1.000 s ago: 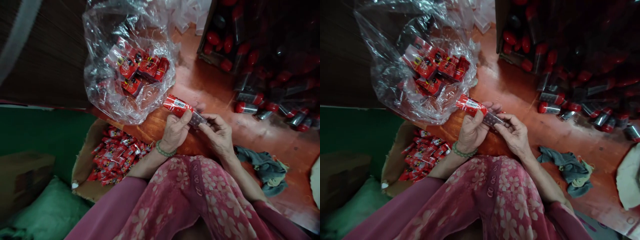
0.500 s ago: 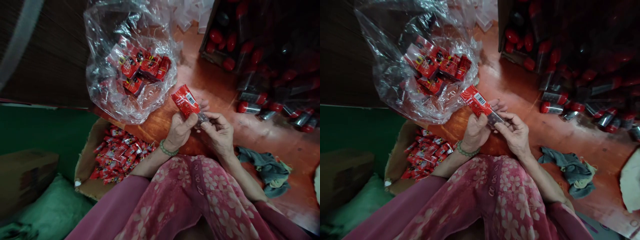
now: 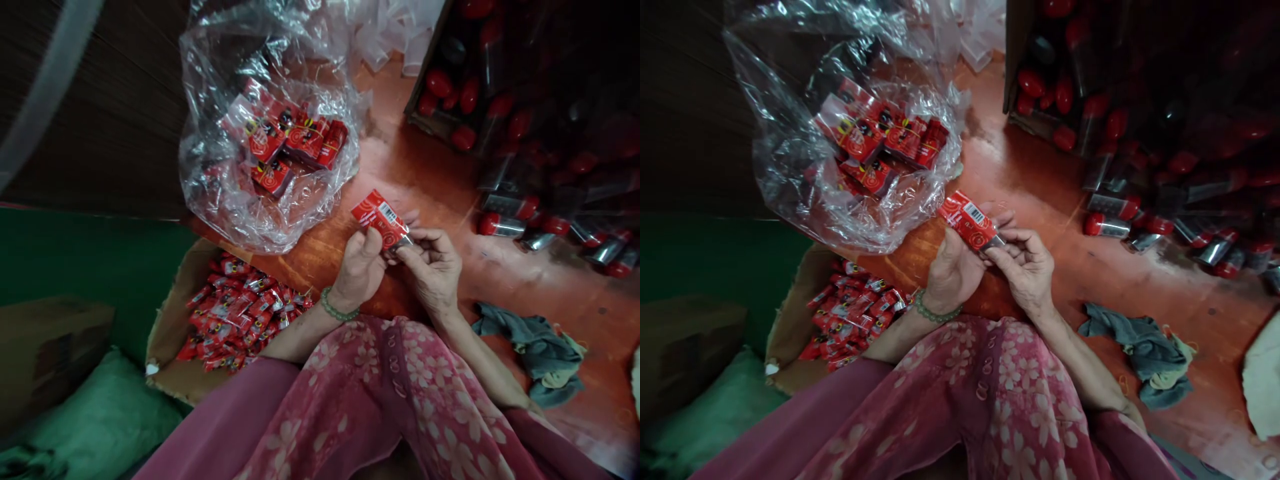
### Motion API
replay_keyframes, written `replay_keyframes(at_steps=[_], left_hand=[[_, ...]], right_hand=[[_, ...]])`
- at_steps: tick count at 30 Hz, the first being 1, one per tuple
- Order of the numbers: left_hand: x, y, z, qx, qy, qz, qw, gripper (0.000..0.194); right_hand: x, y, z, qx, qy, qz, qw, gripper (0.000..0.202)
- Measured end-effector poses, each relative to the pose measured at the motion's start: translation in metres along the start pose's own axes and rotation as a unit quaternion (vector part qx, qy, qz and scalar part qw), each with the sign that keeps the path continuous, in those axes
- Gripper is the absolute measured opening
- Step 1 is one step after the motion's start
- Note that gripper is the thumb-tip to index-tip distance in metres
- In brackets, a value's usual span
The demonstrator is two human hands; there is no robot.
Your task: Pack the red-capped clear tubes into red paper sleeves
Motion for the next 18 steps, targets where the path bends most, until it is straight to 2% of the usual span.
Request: replay_keyframes(at_steps=[2,4,9,14,16,18], left_hand=[[0.000,0.004,-0.002,0.001,-0.005,-0.034,0.999,0.061],[0.001,0.004,0.001,-0.003,0.008,-0.041,0.999,0.056],[0.008,-0.002,0.011,-0.004,0.020,0.000,1.000,0.049],[0.014,0.001,0.012,-0.033,0.006,0.021,0.999,0.047],[0.019,0.005,0.007,-0.048,-0.003,0.025,0.999,0.045],[0.030,0.016,-0.003,-0.075,-0.015,0.021,0.997,0.040]], right_hand=[[0.001,0.000,-0.003,0.006,-0.016,0.011,1.000,0.029],[0.002,0.002,-0.007,0.013,-0.030,0.013,0.999,0.032],[0.003,0.014,-0.014,0.026,-0.028,-0.007,0.999,0.048],[0.001,0.016,-0.017,0.047,-0.010,0.014,0.999,0.050],[0.003,0.011,-0.013,0.062,0.011,0.039,0.997,0.049],[0.009,0.004,-0.006,0.069,-0.009,0.102,0.992,0.043]])
Point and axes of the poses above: each hand's wrist, its own x-axis away from the middle knuckle, its own y-axis out of the back of the hand, z = x × y, the point moved 4 cm from there along -x, towards the middle knuckle, and after that the axes turned 14 degrees about -x, right-handed, at the moved point
